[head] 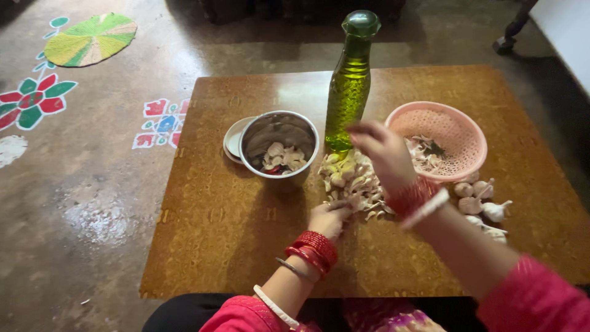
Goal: The person peels garlic cloves by hand, separating the skins and placing the peeled cloves into a metal bowl on a wooden table.
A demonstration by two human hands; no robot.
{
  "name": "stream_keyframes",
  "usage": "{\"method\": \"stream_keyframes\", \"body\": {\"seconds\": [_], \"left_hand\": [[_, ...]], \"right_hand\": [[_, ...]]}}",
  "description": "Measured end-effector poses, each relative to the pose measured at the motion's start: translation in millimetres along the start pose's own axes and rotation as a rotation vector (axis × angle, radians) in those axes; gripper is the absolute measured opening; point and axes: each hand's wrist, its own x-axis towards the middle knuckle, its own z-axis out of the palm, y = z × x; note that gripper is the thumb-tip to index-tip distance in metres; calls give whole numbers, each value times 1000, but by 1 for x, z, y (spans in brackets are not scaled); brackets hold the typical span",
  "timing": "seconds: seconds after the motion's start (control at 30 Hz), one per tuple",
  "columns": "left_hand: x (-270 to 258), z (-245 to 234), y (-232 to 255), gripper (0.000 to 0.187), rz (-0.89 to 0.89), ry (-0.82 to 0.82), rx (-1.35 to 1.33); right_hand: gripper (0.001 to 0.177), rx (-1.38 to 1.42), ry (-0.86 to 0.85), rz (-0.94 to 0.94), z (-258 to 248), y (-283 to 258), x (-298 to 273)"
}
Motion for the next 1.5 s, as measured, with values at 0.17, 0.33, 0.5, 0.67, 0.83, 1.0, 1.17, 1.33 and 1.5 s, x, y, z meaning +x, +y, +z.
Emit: {"method": "stream_keyframes", "body": {"seconds": [0.17,0.33,0.5,0.67,0.83,1.0,1.17,1.33,1.5], "left_hand": [[15,2,-14,25,376,135,245],[-6,17,-7,47,369,53,153],[21,0,-3,42,451,-56,-200],[7,-10,19,44,219,9,-223],[-39,-2,46,46,129,253,302],[-24,-3,33,40,189,286,281],[-14,-3,14,39,286,298,410],[-61,17,35,40,766,58,873],[-104,33,59,32,811,37,965]], "right_hand": [[37,499,42,566,-13,78,-50],[27,824,48,606,-49,134,-35],[22,587,369,222,-111,92,12],[53,-587,242,-233,-142,72,37],[32,-906,190,7,-102,75,-14],[32,-1295,-53,40,-72,108,-52],[34,-1122,69,46,-74,129,-70],[31,-900,26,10,-76,89,-92],[30,-529,-126,-35,-79,56,-102]]}}
